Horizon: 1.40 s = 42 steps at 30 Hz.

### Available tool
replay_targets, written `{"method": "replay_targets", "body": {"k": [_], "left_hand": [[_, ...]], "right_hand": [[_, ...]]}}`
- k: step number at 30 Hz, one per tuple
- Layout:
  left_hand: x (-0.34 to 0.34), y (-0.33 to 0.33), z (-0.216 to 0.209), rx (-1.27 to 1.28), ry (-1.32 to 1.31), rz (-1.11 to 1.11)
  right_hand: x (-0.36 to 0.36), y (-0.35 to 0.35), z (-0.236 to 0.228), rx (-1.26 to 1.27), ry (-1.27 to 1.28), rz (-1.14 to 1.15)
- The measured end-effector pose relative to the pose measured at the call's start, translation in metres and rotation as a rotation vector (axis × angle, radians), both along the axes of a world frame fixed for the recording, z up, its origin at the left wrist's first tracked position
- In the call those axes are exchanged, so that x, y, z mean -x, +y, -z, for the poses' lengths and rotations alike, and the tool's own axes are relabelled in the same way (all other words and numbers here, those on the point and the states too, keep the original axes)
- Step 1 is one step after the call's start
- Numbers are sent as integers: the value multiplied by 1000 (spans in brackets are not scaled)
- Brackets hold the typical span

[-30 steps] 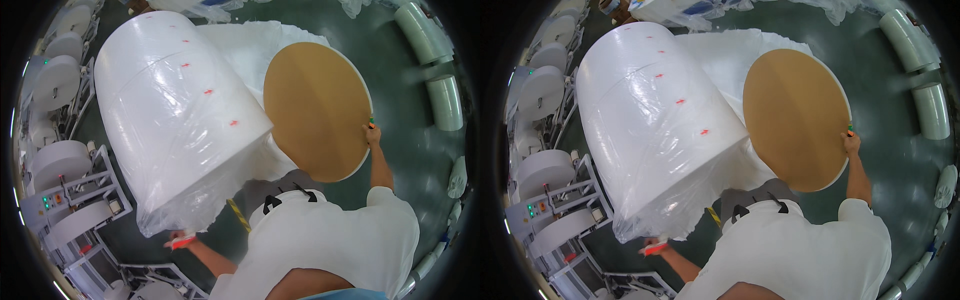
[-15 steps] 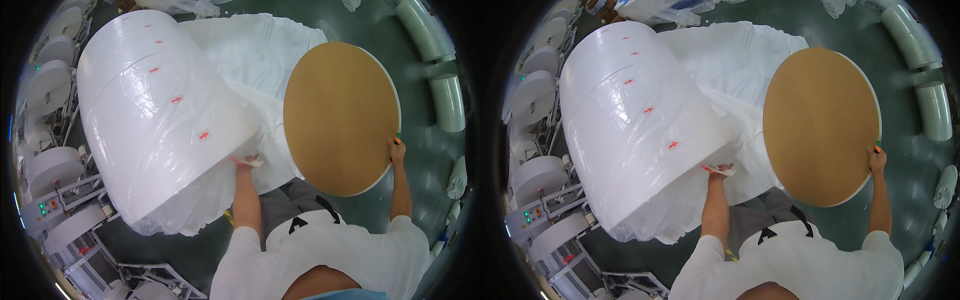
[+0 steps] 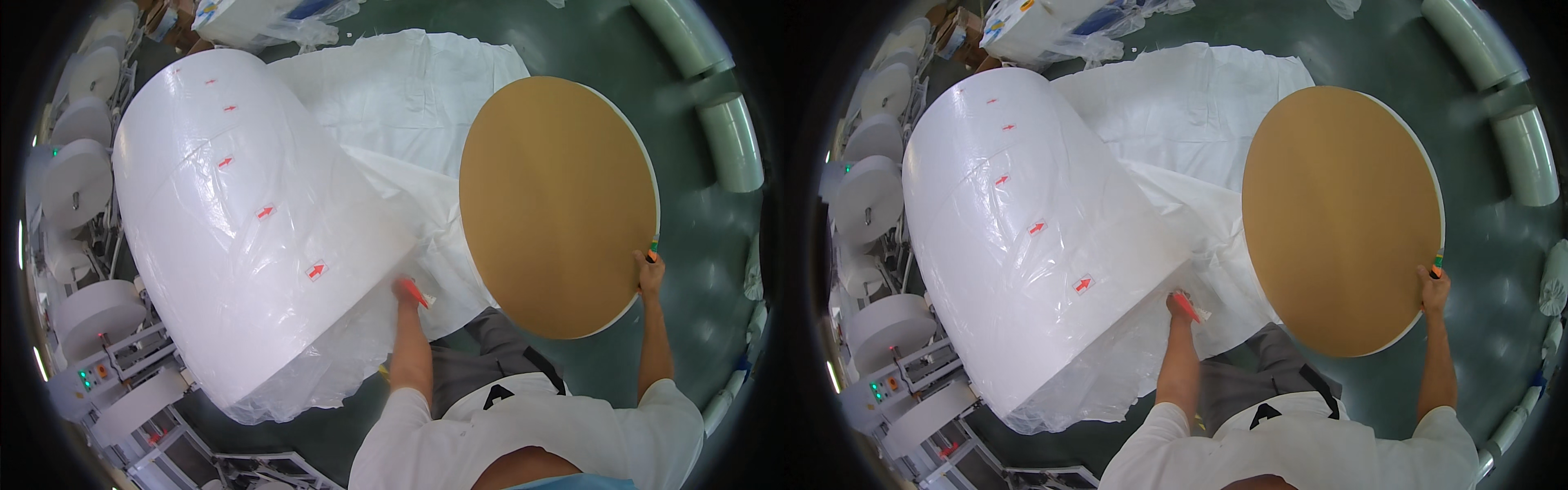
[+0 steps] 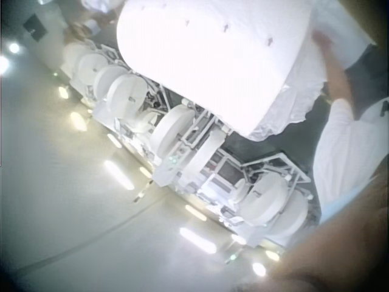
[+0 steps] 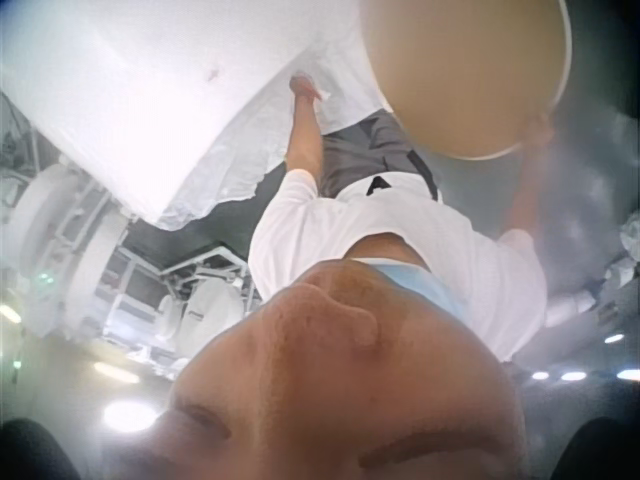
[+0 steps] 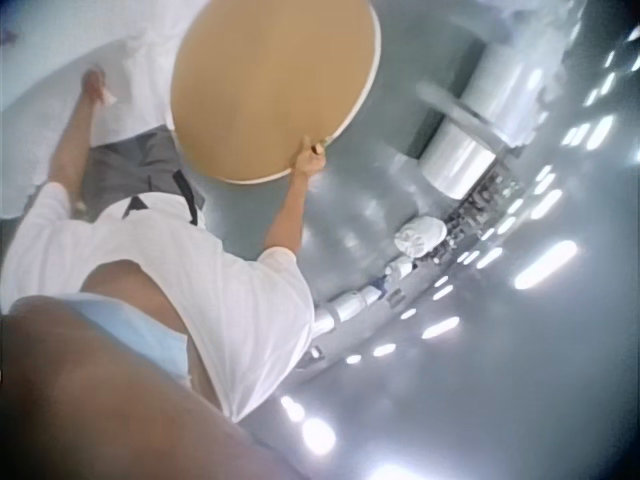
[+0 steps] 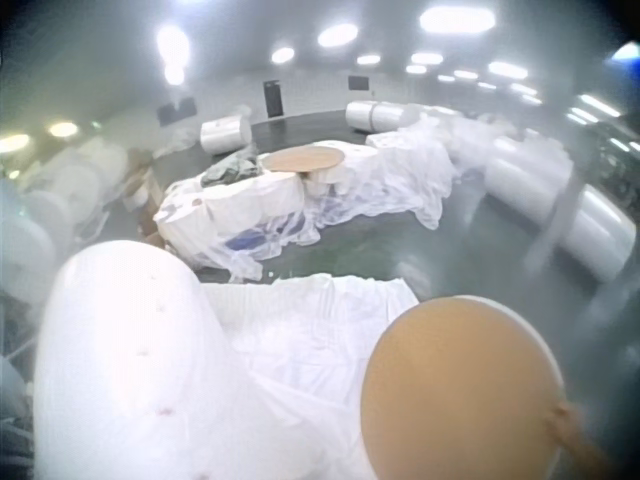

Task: The person removes plastic wrapping from a large roll using a utility knife, places a cardboard disk on the end, and then re-wraps the roll with fresh plastic film.

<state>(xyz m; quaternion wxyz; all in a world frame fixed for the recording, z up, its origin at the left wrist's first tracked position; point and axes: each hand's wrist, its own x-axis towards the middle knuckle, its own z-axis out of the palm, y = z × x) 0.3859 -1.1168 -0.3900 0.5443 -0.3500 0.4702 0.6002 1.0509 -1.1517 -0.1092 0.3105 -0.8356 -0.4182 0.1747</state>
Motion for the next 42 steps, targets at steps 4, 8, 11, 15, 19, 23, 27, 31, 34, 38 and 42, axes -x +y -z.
{"method": "replay_targets", "body": {"k": [4,8,11,15,19,23,27,31,34,38,42], "left_hand": [[-8,-2,-13,15,38,-258],[6,8,-13,-48,79,-418],[17,17,5,-77,78,-228],[25,19,38,-35,123,442],[-28,7,61,-11,429,1270],[-40,20,61,-142,912,1440],[24,4,24,-344,1514,2162],[-16,-43,-66,-174,1233,1669],[-12,-104,-155,-126,903,1242],[121,-271,-200,270,1174,466],[319,-361,-298,353,846,-451]], "right_hand": [[-9,-7,9,65,-9,-7],[-17,-25,15,111,7,54],[-16,-34,14,104,37,80],[2,-24,11,11,134,107],[-10,-27,9,118,2,84],[-11,-19,15,62,-10,24],[-19,-5,28,6,110,-51],[-17,-17,33,2,-89,-140],[-29,-25,14,129,-151,-89],[-2,-20,-21,207,-235,-95],[18,7,-51,195,-389,-94]]}}
